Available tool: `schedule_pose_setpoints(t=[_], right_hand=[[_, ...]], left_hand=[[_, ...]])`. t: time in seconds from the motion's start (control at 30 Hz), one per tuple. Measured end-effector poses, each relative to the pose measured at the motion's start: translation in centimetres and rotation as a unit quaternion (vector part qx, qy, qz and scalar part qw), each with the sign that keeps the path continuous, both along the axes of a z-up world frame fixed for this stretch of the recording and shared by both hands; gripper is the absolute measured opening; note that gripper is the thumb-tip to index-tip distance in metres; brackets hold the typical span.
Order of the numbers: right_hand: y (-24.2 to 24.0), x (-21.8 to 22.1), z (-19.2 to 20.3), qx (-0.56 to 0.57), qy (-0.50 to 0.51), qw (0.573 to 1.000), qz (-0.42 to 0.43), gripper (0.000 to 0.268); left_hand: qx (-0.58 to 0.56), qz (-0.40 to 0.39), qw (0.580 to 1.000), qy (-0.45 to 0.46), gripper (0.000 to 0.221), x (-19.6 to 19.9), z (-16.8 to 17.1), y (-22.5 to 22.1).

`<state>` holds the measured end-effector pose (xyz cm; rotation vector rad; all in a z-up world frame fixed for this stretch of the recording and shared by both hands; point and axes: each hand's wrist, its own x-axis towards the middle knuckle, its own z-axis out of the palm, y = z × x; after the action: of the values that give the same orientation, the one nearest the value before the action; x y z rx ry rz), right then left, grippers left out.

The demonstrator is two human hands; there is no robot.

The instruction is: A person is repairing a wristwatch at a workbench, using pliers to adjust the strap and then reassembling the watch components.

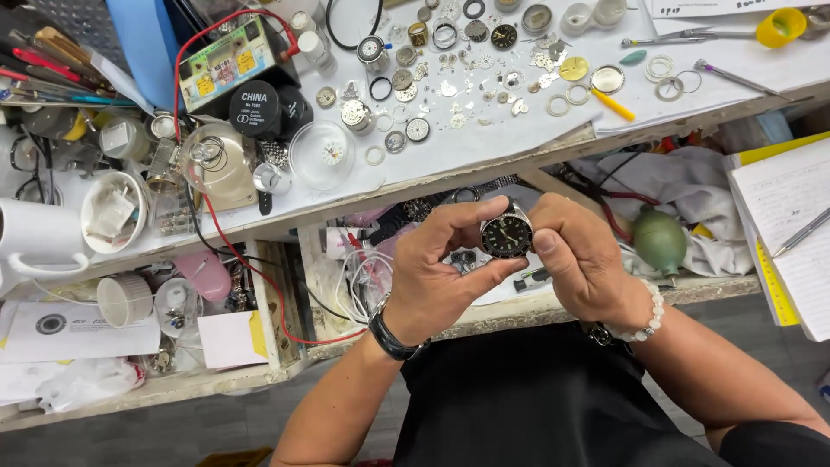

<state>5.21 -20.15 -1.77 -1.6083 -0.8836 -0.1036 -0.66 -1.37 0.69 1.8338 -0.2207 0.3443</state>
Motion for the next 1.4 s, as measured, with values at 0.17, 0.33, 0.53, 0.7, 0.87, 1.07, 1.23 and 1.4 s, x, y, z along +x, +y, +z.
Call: schedule_pose_setpoints(t=[0.17, 0.33, 0.53, 0.7, 0.87, 1.07, 1.23, 1.4], right_hand=[[0.0, 0.4, 0.0, -0.008, -0.009, 1.000, 0.004, 0.029], [0.1, 0.1, -0.4, 0.006, 0.016, 1.000, 0.017, 0.027], [-0.1, 0.1, -0.3, -0.009, 0.031, 0.999, -0.019, 0.023], [-0.1, 0.2, -0.1, -0.019, 0.051, 0.998, 0.013, 0.037], [-0.4, 0.6, -1.1, -0.024, 0.034, 0.999, 0.021, 0.025], [-0.2, 0.8, -0.3, -0.014, 0.055, 0.998, 0.018, 0.023], [0.0, 0.7, -0.1, 0.014, 0.062, 0.998, 0.003, 0.020], [-0.6, 0.9, -1.2, 0.062, 0.155, 0.985, 0.034, 0.015]], left_hand=[[0.016, 0.002, 1.000, -0.004, 0.058, 0.4, 0.0, 0.4], [0.025, 0.001, 1.000, 0.002, 0.057, 0.2, -0.2, 0.4], [0.010, -0.006, 1.000, -0.003, 0.057, 0.7, -0.5, 0.4], [0.031, -0.005, 0.999, -0.014, 0.057, 0.8, -0.3, 0.5], [0.021, -0.006, 1.000, -0.009, 0.056, 1.0, -0.2, 0.4], [0.018, -0.008, 1.000, -0.011, 0.055, 1.2, -0.2, 0.5], [0.017, -0.009, 1.000, -0.012, 0.056, 1.4, -0.3, 0.4], [-0.027, -0.005, 1.000, 0.007, 0.057, 1.2, -0.3, 0.4]])
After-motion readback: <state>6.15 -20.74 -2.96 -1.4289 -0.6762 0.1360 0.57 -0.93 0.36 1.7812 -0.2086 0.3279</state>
